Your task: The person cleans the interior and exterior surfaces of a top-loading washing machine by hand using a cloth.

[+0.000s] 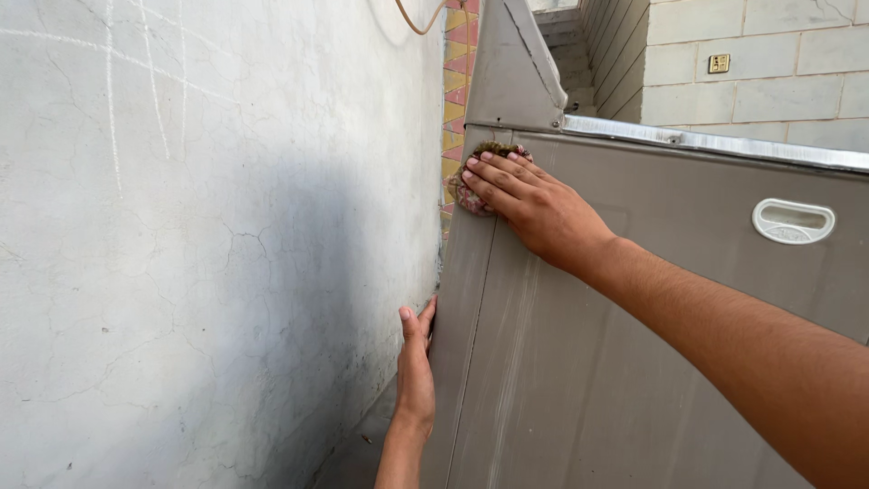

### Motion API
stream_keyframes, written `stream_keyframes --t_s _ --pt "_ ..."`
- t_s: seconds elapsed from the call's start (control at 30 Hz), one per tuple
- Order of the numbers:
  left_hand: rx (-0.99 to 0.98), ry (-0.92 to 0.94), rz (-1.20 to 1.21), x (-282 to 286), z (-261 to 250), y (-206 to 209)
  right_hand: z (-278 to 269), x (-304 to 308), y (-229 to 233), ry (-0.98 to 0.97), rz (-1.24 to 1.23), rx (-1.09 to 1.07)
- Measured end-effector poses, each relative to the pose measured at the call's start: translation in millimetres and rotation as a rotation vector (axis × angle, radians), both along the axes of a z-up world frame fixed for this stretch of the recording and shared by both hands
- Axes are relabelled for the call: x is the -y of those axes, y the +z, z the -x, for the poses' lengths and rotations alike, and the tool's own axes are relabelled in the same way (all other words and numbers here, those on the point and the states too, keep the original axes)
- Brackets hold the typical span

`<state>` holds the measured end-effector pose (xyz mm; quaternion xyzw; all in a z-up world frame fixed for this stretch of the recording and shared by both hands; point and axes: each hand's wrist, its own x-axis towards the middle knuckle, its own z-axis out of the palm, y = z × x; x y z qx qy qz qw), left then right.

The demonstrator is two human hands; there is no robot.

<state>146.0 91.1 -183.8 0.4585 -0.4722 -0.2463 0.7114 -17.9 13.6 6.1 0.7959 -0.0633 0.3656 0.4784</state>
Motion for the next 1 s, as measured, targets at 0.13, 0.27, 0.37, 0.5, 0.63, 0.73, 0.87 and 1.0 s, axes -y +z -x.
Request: stream_keyframes --t_s 0.13,0.27,0.37,0.5,0.63,0.73,0.87,1.0 --pt "0.035 0.009 0.1 -1.3 -0.7 -2.1 -14.7 1.5 -36.5 0.078 -0.053 0.151" --pt "0.014 -0.026 0.153 -1.9 0.9 -2.0 -16.9 1.7 -72.8 0.093 -0.072 0.116" --pt "0.008 -0.074 0.226 -2.8 2.3 -3.5 -12.7 -0.6 -101.9 0.115 -0.061 0.032" --pt "-0.007 -0.04 0.154 -3.4 6.0 -2.3 -6.2 -0.2 -114.0 0.039 -0.049 -0.119" --pt "0.032 -0.009 0.108 -2.9 2.8 -2.2 4.0 11.4 -73.9 -0.033 0.101 -0.266" --pt "0.051 0.019 0.095 0.7 2.1 -3.2 7.4 14.3 -20.1 -0.05 0.069 -0.14" --pt "0.064 0.021 0.171 2.6 0.5 -3.9 12.5 4.5 12.8 -0.05 0.024 -0.028" --pt "0.048 0.069 0.186 1.1 11.7 -3.7 -8.7 2.4 -10.2 -0.018 -0.022 0.173"
